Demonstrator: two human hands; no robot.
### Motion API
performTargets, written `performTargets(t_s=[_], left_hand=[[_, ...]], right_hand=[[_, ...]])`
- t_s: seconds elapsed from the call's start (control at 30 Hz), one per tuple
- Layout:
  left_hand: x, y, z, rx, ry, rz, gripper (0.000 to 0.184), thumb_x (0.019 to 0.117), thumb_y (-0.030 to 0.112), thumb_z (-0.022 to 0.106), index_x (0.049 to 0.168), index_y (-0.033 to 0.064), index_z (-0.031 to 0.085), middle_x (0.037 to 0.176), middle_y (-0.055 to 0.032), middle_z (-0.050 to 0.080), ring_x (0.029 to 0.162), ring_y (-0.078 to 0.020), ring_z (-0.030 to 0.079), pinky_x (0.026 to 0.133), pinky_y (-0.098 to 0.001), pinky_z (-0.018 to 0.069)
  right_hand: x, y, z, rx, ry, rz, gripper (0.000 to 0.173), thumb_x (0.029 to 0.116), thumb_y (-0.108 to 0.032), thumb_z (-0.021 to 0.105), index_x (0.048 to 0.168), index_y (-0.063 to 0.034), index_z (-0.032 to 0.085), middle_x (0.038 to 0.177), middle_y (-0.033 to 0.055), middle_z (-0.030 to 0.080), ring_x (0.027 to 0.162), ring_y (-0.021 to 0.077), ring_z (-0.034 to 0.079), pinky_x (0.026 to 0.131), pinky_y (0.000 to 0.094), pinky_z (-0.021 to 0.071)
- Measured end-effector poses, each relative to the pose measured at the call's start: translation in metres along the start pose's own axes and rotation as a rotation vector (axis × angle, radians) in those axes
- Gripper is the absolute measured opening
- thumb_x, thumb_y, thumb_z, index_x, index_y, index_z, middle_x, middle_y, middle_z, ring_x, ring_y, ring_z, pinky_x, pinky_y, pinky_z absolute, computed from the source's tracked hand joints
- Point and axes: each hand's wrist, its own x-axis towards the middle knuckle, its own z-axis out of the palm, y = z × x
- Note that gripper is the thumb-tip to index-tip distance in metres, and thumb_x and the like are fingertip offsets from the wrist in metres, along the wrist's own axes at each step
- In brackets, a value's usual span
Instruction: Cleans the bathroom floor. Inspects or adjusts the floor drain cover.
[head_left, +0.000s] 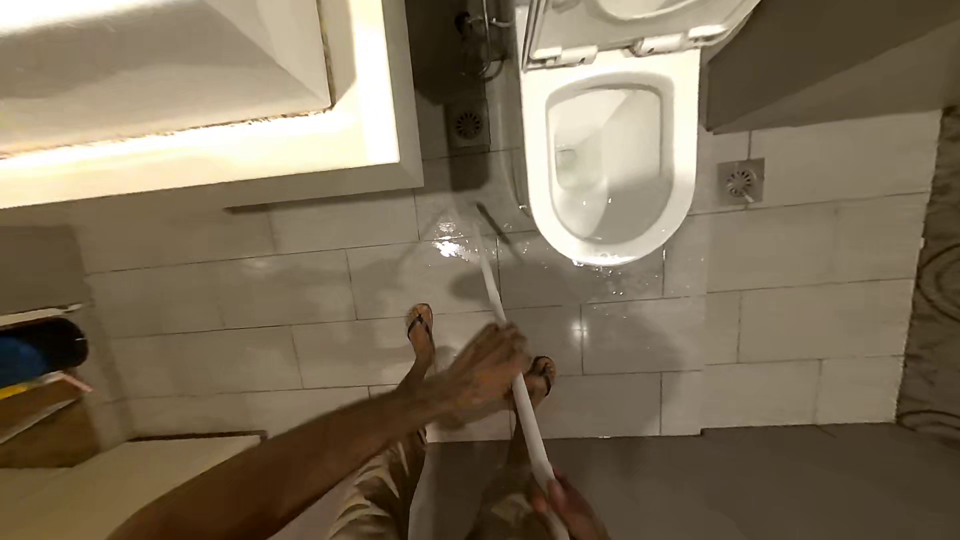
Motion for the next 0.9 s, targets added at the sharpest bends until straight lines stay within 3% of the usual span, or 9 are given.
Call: performTargets(t_s=[0.13,0.2,0.3,0.33,0.4,0.53,0.63,0.73,0.9], left_hand=[[0.042,-0.101,-0.026,0.145,0.080,-0.134,0.041,0.0987,0.046,0.065,0.104,0.0063,0.076,0.120,-0.0138,0.069,0.123,-0.0329,0.060,0.096,-0.0542,0.0494],[0.073,-0.152,-0.040,0.213,0.110,-0.220,0.047,0.0962,0.051,0.067,0.109,0.0063,0.074,0.131,-0.0148,0.065,0.136,-0.0340,0.051,0.106,-0.0573,0.0446],[0.108,-0.205,-0.047,0.191,0.133,-0.309,0.052,0.0910,0.056,0.071,0.115,0.0097,0.072,0.153,-0.0139,0.050,0.154,-0.0344,0.027,0.120,-0.0584,0.0298],[0.115,-0.211,-0.045,0.188,0.132,-0.305,0.053,0.0894,0.057,0.073,0.113,0.0092,0.073,0.152,-0.0137,0.051,0.154,-0.0343,0.027,0.119,-0.0579,0.0320],[0.115,-0.201,-0.036,0.234,0.090,-0.249,0.056,0.0922,0.061,0.067,0.108,0.0071,0.074,0.139,-0.0161,0.059,0.146,-0.0359,0.040,0.111,-0.0567,0.0421],[0.070,-0.149,-0.007,0.239,0.019,-0.056,0.056,0.0969,0.060,0.060,0.088,0.0071,0.074,0.106,-0.0138,0.070,0.116,-0.0334,0.063,0.094,-0.0527,0.0549],[0.043,-0.108,-0.004,0.265,-0.126,0.005,0.061,0.1008,0.062,0.050,0.083,0.0078,0.073,0.089,-0.0096,0.069,0.100,-0.0297,0.067,0.079,-0.0474,0.0567],[0.045,-0.095,-0.028,0.312,-0.064,0.037,0.054,0.1042,0.051,0.051,0.082,0.0070,0.072,0.089,-0.0098,0.069,0.099,-0.0292,0.067,0.081,-0.0468,0.0548],[0.104,-0.163,-0.045,0.294,-0.056,-0.074,0.046,0.0980,0.049,0.064,0.091,0.0051,0.074,0.107,-0.0154,0.070,0.118,-0.0374,0.061,0.096,-0.0557,0.0511]], right_hand=[[0.133,-0.008,0.020,-0.028,-0.138,-0.066,0.022,0.1064,-0.017,0.046,0.127,-0.0138,0.050,0.090,0.0051,0.064,0.044,0.0027,0.048,0.038,0.0154,0.0430],[0.204,-0.014,0.038,-0.084,-0.157,-0.119,0.022,0.1084,-0.014,0.040,0.130,-0.0100,0.044,0.088,0.0056,0.061,0.045,0.0035,0.045,0.039,0.0161,0.0409],[0.268,-0.020,0.036,0.011,-0.212,-0.094,0.016,0.1095,-0.014,0.040,0.124,-0.0099,0.046,0.088,0.0072,0.059,0.044,0.0055,0.046,0.039,0.0172,0.0433],[0.271,-0.022,0.033,0.055,-0.205,-0.068,0.015,0.1099,-0.015,0.041,0.123,-0.0096,0.046,0.090,0.0076,0.059,0.044,0.0055,0.046,0.038,0.0171,0.0434],[0.251,-0.018,0.021,0.130,-0.176,-0.008,0.014,0.1102,-0.017,0.040,0.119,-0.0092,0.048,0.092,0.0062,0.059,0.044,0.0044,0.046,0.038,0.0163,0.0432],[0.162,0.007,0.002,0.345,-0.145,0.082,0.019,0.1086,-0.023,0.046,0.118,-0.0101,0.056,0.095,0.0051,0.064,0.046,0.0026,0.051,0.039,0.0145,0.0463],[0.107,0.010,-0.005,0.458,-0.243,0.138,0.019,0.1071,-0.024,0.052,0.117,-0.0089,0.060,0.094,0.0048,0.065,0.048,0.0042,0.055,0.042,0.0162,0.0502],[0.105,0.000,0.009,0.287,-0.224,0.049,0.017,0.1063,-0.020,0.053,0.121,-0.0114,0.053,0.090,0.0053,0.063,0.042,0.0040,0.050,0.037,0.0166,0.0457],[0.190,-0.039,0.016,0.267,-0.292,0.096,0.023,0.1108,-0.024,0.036,0.113,-0.0099,0.054,0.087,0.0017,0.061,0.044,0.0017,0.048,0.039,0.0132,0.0443]])
